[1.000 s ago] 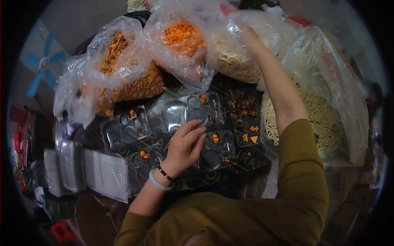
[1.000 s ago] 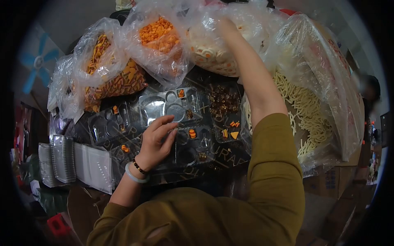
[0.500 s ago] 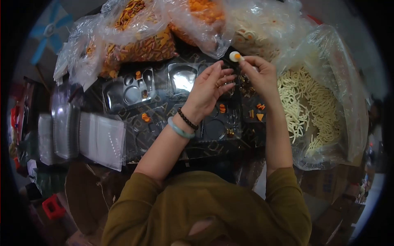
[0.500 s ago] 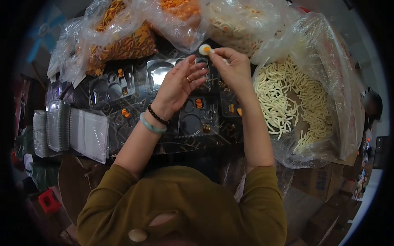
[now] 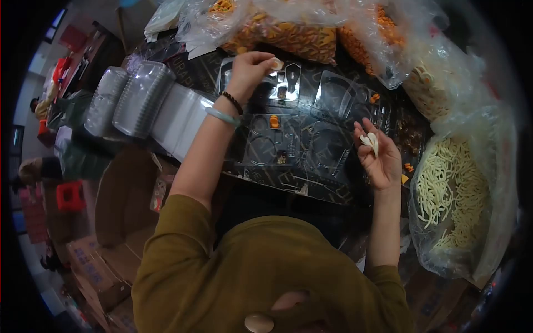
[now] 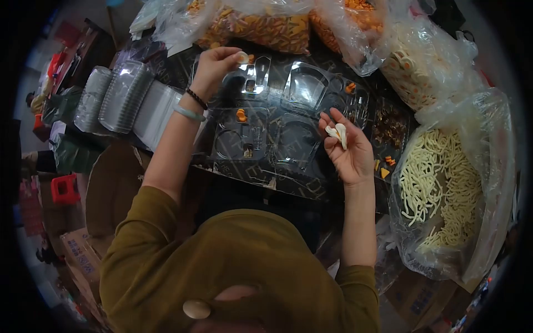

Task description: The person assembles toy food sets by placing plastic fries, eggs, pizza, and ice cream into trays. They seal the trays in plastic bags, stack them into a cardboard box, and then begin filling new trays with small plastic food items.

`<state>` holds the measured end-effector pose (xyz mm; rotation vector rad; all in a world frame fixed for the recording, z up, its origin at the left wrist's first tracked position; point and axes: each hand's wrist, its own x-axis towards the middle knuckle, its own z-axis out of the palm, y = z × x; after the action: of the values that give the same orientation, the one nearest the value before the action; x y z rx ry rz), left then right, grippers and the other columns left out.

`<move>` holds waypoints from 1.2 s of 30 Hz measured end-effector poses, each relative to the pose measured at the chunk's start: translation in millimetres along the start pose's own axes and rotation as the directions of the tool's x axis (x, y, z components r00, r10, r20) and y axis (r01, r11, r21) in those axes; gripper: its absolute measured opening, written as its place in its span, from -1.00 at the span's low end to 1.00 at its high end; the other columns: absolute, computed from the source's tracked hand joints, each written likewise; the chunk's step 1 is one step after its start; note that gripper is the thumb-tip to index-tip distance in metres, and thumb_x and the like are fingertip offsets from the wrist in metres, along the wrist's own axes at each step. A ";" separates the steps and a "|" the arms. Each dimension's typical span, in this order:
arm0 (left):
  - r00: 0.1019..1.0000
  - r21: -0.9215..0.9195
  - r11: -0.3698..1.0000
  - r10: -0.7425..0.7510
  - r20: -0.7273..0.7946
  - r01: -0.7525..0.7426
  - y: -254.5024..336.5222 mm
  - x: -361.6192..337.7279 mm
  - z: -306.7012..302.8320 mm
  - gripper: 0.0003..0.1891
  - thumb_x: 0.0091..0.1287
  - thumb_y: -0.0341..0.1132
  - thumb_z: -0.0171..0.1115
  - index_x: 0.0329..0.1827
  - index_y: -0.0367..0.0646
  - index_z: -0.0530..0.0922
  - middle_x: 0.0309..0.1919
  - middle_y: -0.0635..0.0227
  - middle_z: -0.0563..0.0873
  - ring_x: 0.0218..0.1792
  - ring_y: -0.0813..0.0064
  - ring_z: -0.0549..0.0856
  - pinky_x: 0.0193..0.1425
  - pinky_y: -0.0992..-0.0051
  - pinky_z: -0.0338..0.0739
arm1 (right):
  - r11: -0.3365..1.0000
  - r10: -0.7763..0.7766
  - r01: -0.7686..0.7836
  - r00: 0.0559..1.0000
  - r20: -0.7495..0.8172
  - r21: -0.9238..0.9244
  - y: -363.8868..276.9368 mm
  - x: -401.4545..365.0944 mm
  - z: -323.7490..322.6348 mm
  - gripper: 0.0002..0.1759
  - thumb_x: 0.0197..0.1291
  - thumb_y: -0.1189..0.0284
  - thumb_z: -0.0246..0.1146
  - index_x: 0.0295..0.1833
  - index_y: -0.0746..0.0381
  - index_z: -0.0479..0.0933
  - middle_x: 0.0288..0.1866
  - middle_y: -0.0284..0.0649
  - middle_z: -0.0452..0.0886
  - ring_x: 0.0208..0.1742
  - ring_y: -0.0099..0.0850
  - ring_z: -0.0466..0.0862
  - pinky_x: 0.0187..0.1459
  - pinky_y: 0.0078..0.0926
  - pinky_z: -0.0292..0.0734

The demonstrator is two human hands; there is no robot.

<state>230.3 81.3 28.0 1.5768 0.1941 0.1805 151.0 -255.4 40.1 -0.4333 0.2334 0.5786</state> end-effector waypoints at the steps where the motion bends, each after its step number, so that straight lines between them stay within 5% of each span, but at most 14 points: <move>1: 1.000 0.153 0.988 0.028 -0.008 -0.026 -2.0 7.8 -9.0 -0.80 0.26 -0.42 0.32 -0.11 -0.34 0.66 -0.24 0.30 0.75 -0.25 0.56 0.70 -0.15 0.57 0.59 | 1.000 0.004 -0.004 1.000 0.010 0.000 5.2 -1.8 -1.2 -0.53 0.39 0.42 0.07 0.31 0.44 0.27 0.26 0.12 0.41 0.15 -0.20 0.55 -0.16 -0.59 0.59; 3: 0.986 0.488 0.859 0.166 0.023 -0.156 -9.0 25.8 -24.3 -0.82 0.19 -0.37 0.38 -0.18 -0.25 0.70 -0.29 0.33 0.76 -0.27 0.53 0.70 -0.15 0.52 0.56 | 1.000 0.003 -0.004 0.997 0.071 0.014 11.2 -4.1 -5.7 -0.51 0.31 0.55 0.13 0.31 0.46 0.25 0.23 0.12 0.44 0.15 -0.18 0.57 -0.10 -0.51 0.65; 6: 0.970 0.691 0.684 0.217 0.112 -0.232 -17.9 31.1 -27.6 -0.79 0.14 -0.34 0.41 -0.20 -0.23 0.69 -0.33 0.27 0.74 -0.28 0.44 0.70 -0.14 0.50 0.56 | 0.996 -0.045 0.050 0.996 0.072 -0.073 15.0 -10.4 -8.6 -0.55 0.31 0.56 0.12 0.28 0.48 0.29 0.23 0.14 0.45 0.23 -0.12 0.54 0.03 -0.41 0.67; 7: 0.975 0.665 0.715 0.187 0.117 -0.217 -20.4 33.3 -27.9 -0.80 0.10 -0.34 0.41 -0.23 -0.21 0.68 -0.31 0.20 0.70 -0.25 0.31 0.69 -0.12 0.43 0.55 | 0.993 -0.067 0.072 0.996 0.060 -0.091 17.3 -13.4 -6.7 -0.55 0.30 0.59 0.11 0.27 0.49 0.29 0.24 0.15 0.44 0.26 -0.09 0.51 0.09 -0.36 0.64; 14: 0.835 0.870 0.184 0.426 0.349 -0.457 -30.3 34.1 -23.6 -0.86 0.14 -0.41 0.28 -0.25 -0.17 0.70 -0.26 0.20 0.64 -0.18 0.10 0.63 -0.08 0.26 0.53 | 0.987 -0.093 0.101 0.993 0.069 -0.127 42.7 -16.4 19.4 -0.43 0.17 0.72 -0.02 0.36 0.49 0.22 0.34 0.21 0.33 0.40 0.05 0.34 0.38 -0.14 0.37; 16: 0.678 0.803 0.195 0.664 0.315 -0.564 -13.6 9.3 -10.7 -0.86 0.16 -0.41 0.27 -0.24 -0.16 0.70 -0.26 0.20 0.64 -0.17 0.09 0.62 -0.08 0.27 0.53 | 0.994 -0.096 0.099 0.992 0.086 -0.036 50.8 -10.6 26.2 -0.39 0.17 0.70 -0.07 0.40 0.48 0.14 0.41 0.23 0.22 0.47 0.07 0.23 0.44 -0.10 0.25; 17: 0.746 0.776 0.314 0.603 0.282 -0.547 0.3 -12.6 -0.8 -0.87 0.22 -0.38 0.29 -0.21 -0.17 0.70 -0.25 0.24 0.68 -0.21 0.22 0.66 -0.13 0.37 0.55 | 0.995 -0.099 0.100 0.990 0.102 0.000 53.9 -6.3 25.4 -0.39 0.17 0.69 -0.07 0.40 0.48 0.14 0.41 0.23 0.21 0.47 0.07 0.22 0.45 -0.09 0.24; 19: 0.898 0.385 0.819 0.330 0.290 -0.425 11.6 -62.9 23.6 -0.87 0.25 -0.35 0.30 -0.24 -0.22 0.70 -0.30 0.23 0.70 -0.27 0.34 0.69 -0.17 0.43 0.57 | 0.997 -0.077 0.074 0.987 0.142 0.023 60.9 2.7 27.3 -0.39 0.19 0.68 -0.05 0.40 0.47 0.14 0.41 0.20 0.22 0.46 0.00 0.27 0.43 -0.14 0.26; 21: 0.893 -0.018 1.000 0.019 0.449 -0.013 34.9 -117.2 44.8 -0.82 0.26 -0.39 0.33 -0.12 -0.27 0.67 -0.29 0.26 0.72 -0.26 0.51 0.71 -0.13 0.56 0.59 | 0.996 -0.090 0.089 0.992 0.089 0.005 70.7 10.2 30.1 -0.40 0.20 0.67 -0.03 0.40 0.46 0.15 0.41 0.17 0.24 0.43 -0.07 0.31 0.41 -0.19 0.30; 22: 0.884 -0.188 0.980 0.140 0.446 -0.061 17.3 -128.5 54.4 -0.81 0.23 -0.42 0.35 -0.12 -0.26 0.65 -0.26 0.31 0.71 -0.24 0.57 0.70 -0.14 0.59 0.59 | 0.995 -0.095 0.096 0.993 0.065 -0.003 75.5 13.7 31.6 -0.40 0.21 0.66 -0.02 0.40 0.45 0.15 0.41 0.16 0.24 0.42 -0.10 0.33 0.40 -0.21 0.32; 24: 0.931 0.067 0.965 0.224 0.289 -0.253 10.9 -147.6 53.9 -0.80 0.23 -0.49 0.35 -0.09 -0.28 0.63 -0.25 0.44 0.70 -0.24 0.70 0.64 -0.15 0.68 0.55 | 0.975 -0.116 0.128 0.990 0.074 -0.183 83.2 15.7 36.6 -0.41 0.23 0.64 0.07 0.39 0.44 0.18 0.38 0.10 0.31 0.35 -0.21 0.42 0.35 -0.34 0.37; 30: 0.984 -0.223 0.963 -0.127 0.124 0.153 -0.7 -165.7 39.3 -0.84 0.20 -0.53 0.37 -0.18 -0.25 0.62 -0.25 0.37 0.70 -0.30 0.65 0.67 -0.18 0.65 0.58 | 0.768 -0.132 0.127 0.990 0.039 -0.628 102.0 4.3 41.3 -0.50 0.27 0.57 0.21 0.30 0.42 0.33 0.15 -0.07 0.56 0.13 -0.39 0.61 0.08 -0.55 0.57; 33: 0.954 -0.402 0.878 -0.170 0.248 0.261 8.5 -167.0 22.4 -0.84 0.18 -0.53 0.38 -0.20 -0.29 0.61 -0.28 0.32 0.72 -0.29 0.58 0.71 -0.19 0.63 0.63 | 0.604 -0.159 0.140 0.986 0.054 -0.785 111.5 4.8 36.2 -0.63 0.27 0.53 0.25 0.17 0.41 0.47 -0.08 -0.19 0.67 -0.08 -0.51 0.68 -0.13 -0.69 0.57; 36: 0.941 -0.452 0.838 -0.194 0.278 0.307 9.1 -166.6 10.7 -0.81 0.15 -0.52 0.40 -0.19 -0.31 0.61 -0.30 0.29 0.72 -0.30 0.54 0.72 -0.19 0.60 0.66 | 0.711 -0.131 0.157 0.987 0.090 -0.686 113.3 4.8 46.1 -0.71 0.25 0.51 0.29 0.06 0.37 0.55 -0.23 -0.27 0.68 -0.29 -0.64 0.64 -0.33 -0.78 0.47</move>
<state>71.0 31.5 38.1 1.0368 0.1633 -0.1494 94.3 -146.9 42.1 -1.1679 -0.0690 0.5030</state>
